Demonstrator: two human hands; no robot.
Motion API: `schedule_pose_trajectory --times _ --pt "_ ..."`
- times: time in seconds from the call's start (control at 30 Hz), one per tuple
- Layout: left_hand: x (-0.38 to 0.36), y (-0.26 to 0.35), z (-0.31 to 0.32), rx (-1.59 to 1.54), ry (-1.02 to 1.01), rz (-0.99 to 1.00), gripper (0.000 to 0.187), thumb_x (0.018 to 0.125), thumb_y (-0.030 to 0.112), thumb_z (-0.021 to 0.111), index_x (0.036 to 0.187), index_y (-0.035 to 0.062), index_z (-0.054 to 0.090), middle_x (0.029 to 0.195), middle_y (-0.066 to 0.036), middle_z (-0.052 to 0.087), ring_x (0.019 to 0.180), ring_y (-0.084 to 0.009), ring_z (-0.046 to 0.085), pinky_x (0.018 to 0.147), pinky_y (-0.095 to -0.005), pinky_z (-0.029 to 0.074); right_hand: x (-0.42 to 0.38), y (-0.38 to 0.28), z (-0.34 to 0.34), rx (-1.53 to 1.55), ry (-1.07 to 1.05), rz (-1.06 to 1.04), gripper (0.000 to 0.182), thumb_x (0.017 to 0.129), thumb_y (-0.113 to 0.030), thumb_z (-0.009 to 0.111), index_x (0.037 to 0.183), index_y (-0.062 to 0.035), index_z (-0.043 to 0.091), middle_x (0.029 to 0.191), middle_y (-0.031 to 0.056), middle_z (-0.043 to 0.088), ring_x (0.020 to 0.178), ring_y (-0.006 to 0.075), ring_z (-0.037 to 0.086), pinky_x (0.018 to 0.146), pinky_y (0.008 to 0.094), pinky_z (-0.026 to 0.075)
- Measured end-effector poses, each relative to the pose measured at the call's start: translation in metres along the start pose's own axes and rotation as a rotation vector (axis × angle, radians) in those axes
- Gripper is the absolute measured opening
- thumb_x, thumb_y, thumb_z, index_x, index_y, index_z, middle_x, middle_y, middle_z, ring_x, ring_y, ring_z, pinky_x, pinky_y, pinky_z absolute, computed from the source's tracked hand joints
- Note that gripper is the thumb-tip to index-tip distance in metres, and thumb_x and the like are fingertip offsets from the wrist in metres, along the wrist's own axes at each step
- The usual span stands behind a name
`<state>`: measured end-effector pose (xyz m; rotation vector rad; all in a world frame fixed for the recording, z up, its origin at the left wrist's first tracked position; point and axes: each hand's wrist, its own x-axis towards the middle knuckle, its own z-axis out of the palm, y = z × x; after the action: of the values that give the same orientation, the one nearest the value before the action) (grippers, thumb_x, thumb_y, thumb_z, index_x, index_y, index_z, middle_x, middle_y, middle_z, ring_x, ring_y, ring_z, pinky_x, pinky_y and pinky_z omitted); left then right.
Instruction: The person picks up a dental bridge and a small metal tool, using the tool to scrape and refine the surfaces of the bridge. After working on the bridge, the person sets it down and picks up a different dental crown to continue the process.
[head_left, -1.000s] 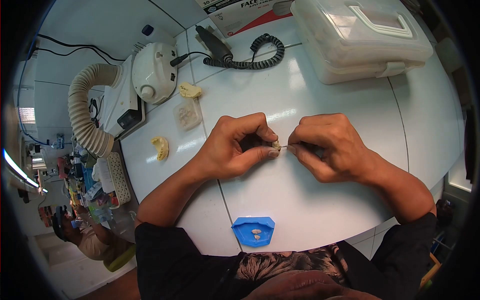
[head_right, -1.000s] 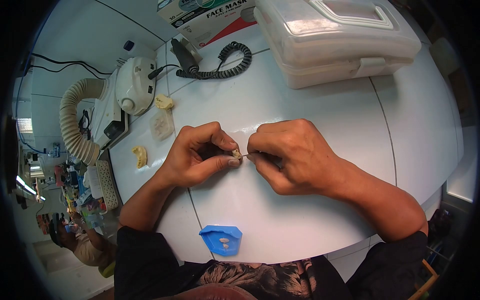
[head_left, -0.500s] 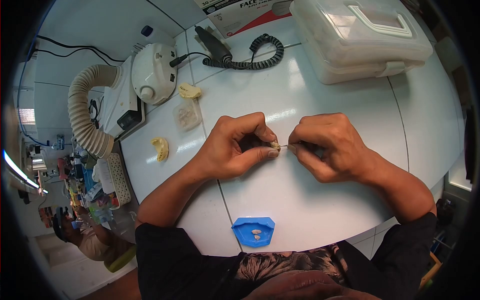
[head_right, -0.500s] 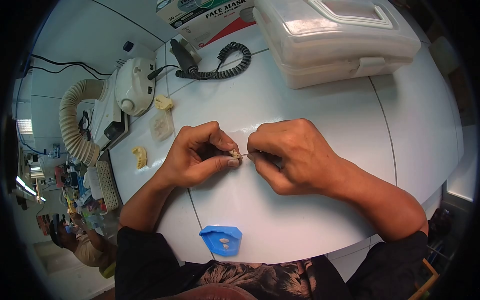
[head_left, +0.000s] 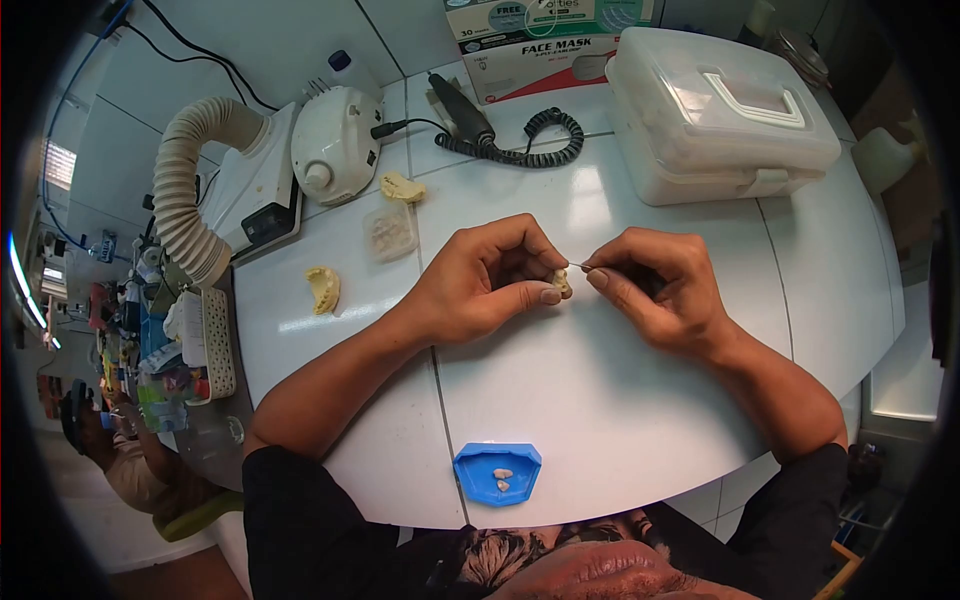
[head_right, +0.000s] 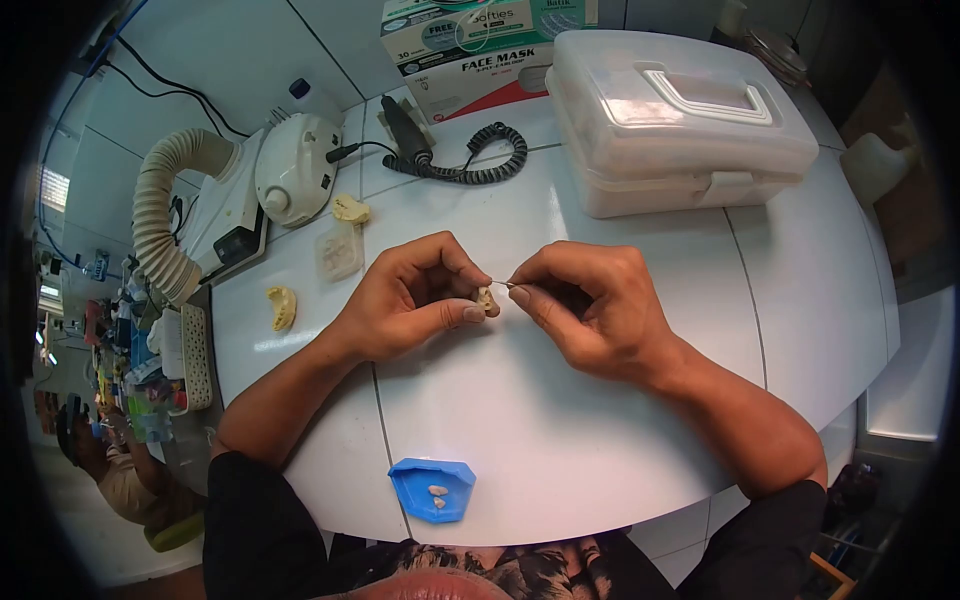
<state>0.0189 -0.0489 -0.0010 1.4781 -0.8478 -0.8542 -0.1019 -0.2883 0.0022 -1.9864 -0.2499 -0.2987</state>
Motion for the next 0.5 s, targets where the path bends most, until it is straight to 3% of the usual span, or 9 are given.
schedule_pose_trajectory --times 0.33,0.5 --pt "0.0018 -0.0009 0.0012 0.002 -0.004 0.009 0.027 0.1 -0.002 0.075 0.124 -0.0014 0.062 0.118 -0.009 0.068 0.11 -0.0158 0.074 0.098 -0.0326 0.061 -0.0027 -0.0019 0.0001 -0.034 -0.006 0.017 0.005 0.095 -0.001 0.075 0.091 0.0015 0.072 0.068 0.0066 0.068 0.056 0.0097 0.061 0.053 0.0278 0.045" --pt "0.0015 0.0002 0.0033 0.018 0.023 0.001 0.024 0.101 0.0 0.075 0.123 -0.0023 0.064 0.11 -0.009 0.075 0.105 -0.0139 0.075 0.094 -0.0295 0.06 -0.0027 -0.0017 0.0013 -0.1 -0.033 -0.011 0.006 0.093 -0.002 0.076 0.091 0.0008 0.072 0.064 0.0069 0.066 0.053 0.0118 0.061 0.051 0.0289 0.045"
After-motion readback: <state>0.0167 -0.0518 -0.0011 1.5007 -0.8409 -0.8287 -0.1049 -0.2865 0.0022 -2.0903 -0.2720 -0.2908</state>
